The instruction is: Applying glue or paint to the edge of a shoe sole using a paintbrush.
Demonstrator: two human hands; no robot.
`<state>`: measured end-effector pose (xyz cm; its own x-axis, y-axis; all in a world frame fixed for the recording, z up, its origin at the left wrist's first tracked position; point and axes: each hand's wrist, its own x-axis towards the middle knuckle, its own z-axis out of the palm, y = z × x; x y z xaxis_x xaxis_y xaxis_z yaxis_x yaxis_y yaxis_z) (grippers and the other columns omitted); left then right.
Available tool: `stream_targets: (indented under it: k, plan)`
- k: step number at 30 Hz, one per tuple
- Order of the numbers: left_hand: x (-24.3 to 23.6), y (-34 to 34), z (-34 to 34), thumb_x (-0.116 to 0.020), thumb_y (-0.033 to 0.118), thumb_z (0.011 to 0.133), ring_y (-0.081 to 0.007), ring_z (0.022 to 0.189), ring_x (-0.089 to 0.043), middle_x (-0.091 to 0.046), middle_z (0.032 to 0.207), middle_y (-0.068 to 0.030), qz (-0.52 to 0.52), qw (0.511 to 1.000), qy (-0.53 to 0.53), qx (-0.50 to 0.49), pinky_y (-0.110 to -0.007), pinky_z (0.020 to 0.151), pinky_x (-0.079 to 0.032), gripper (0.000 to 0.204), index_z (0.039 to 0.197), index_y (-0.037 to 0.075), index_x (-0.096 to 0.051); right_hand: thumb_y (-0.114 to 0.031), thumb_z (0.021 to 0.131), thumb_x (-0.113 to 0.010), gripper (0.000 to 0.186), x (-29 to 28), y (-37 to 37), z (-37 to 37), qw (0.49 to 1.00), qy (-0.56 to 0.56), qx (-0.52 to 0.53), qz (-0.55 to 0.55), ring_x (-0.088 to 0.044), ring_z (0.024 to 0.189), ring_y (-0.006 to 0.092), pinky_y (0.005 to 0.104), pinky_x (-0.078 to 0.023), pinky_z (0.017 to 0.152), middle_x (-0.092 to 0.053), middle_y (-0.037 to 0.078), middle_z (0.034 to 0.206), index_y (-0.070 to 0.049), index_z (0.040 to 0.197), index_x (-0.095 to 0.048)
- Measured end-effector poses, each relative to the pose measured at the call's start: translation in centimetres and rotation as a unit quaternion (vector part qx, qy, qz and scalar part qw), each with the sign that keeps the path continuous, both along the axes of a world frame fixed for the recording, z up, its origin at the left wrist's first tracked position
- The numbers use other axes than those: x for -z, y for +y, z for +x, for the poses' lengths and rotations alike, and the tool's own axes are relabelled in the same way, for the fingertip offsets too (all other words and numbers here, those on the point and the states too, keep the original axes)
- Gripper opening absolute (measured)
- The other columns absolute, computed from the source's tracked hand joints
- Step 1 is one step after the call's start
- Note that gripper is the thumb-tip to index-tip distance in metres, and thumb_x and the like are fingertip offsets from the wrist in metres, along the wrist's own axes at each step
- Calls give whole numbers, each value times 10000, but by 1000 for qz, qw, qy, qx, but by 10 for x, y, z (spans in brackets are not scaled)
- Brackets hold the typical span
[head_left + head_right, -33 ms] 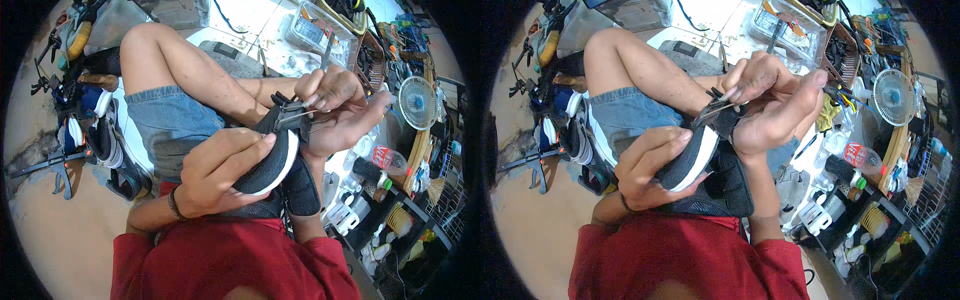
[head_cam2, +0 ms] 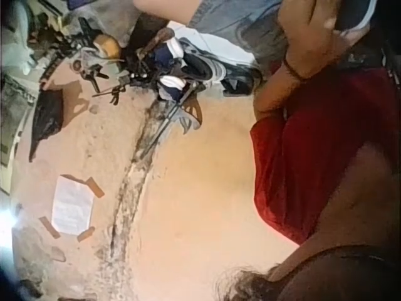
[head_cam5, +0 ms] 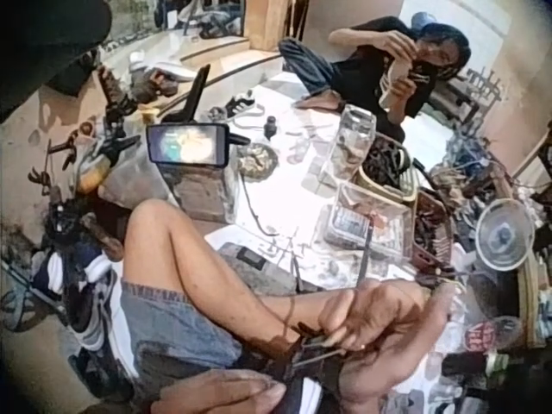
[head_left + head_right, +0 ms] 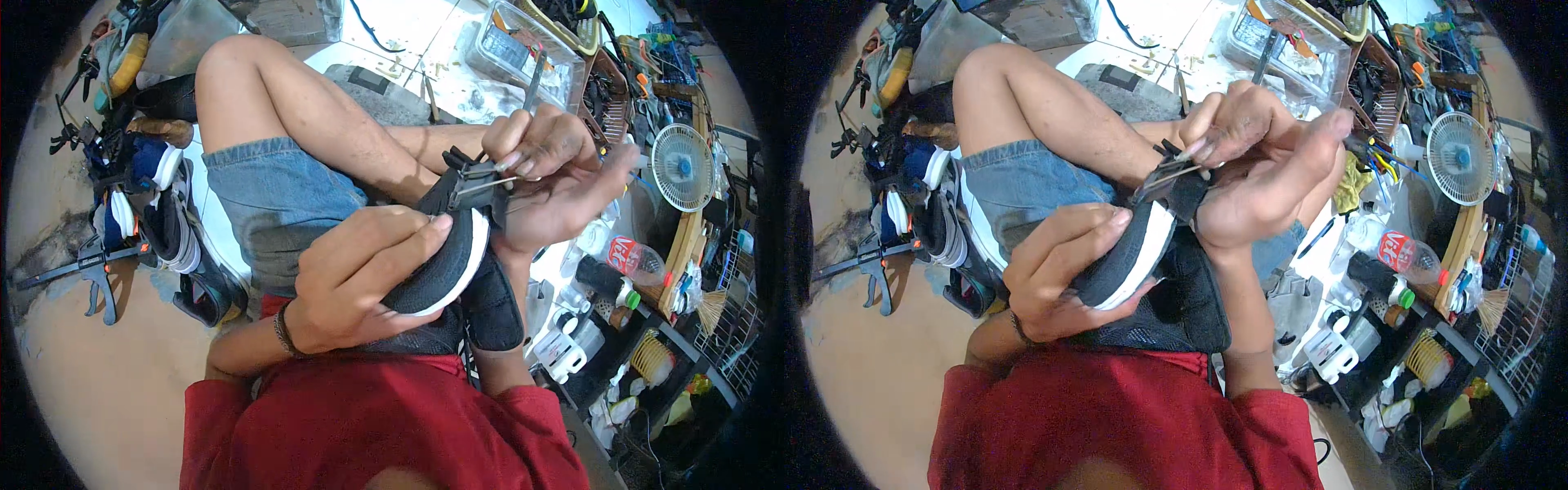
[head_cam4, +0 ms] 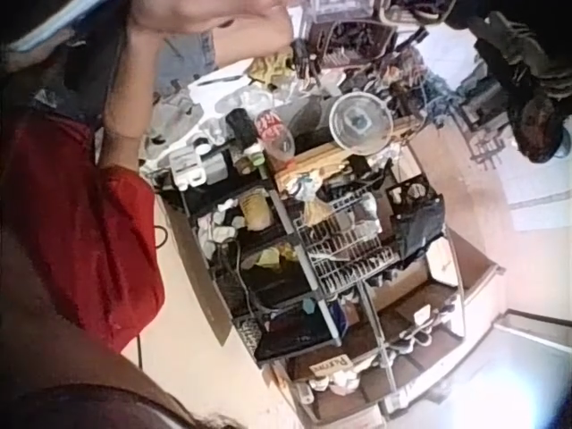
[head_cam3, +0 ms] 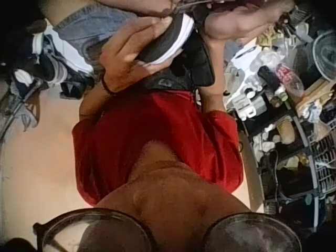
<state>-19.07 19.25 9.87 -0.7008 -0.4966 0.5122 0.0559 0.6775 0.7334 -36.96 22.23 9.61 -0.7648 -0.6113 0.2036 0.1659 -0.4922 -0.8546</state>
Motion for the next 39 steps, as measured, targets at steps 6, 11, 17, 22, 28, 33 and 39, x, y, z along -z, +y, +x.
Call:
stream_targets:
  k: [6,11,17,22,28,33,39]
  plan:
    - [2,-6,-4,-899,83,606,-297,905,-688,-670,1038,-187,-6,1000,-16,-4,-344,761,-566,636,1169,-33,-627,-550,1044,-215,700,3,-12,-1,1000,-13,0,5,-327,408,190,313,-293,418,-344,71,489,-95,522,-326]
    - [1,-8,-4,-898,96,609,-299,890,-693,-682,1025,-189,-8,1000,-10,-10,-337,768,-561,620,1155,-27,-632,-517,1058,-225,692,5,-17,-2,999,-45,-1,0,-320,366,172,289,-303,379,-359,62,463,-83,532,-344]
    - [8,-16,-19,-883,89,628,-296,986,-667,-658,1098,-169,88,996,29,-10,-353,850,-541,616,1175,-19,-620,-588,1019,-217,684,3,-15,-17,997,18,-58,50,-370,495,187,319,-321,502,-383,55,573,-70,616,-410]
    - [80,-5,-45,-832,258,777,-242,1077,-636,-633,1184,-186,358,916,173,50,-351,900,-511,695,1311,-17,-482,-648,1001,-190,689,0,-11,-39,985,60,41,158,-409,515,170,293,-333,511,-443,48,607,-100,642,-405]
    - [47,-44,-69,-722,416,889,-125,831,-616,-672,918,-100,259,956,126,47,-301,734,-511,601,1198,-54,-511,-435,1058,-405,553,-42,13,-65,942,197,67,264,-490,557,83,229,-365,505,-556,31,681,14,793,-589]
    - [8,-63,-82,-606,376,962,-146,1051,-564,-627,1144,-102,313,924,197,99,-274,929,-435,574,1277,-93,-507,-203,1016,-537,260,-85,44,-72,928,274,-34,250,-556,721,73,240,-468,639,-631,42,865,43,1048,-611]
    - [-14,-63,-66,-536,390,988,-204,1191,-541,-598,1277,-157,411,883,153,165,-309,1030,-376,638,1368,-116,-450,-126,920,-640,218,-107,70,-59,915,319,-34,243,-643,822,115,253,-507,749,-674,84,921,51,1046,-625]
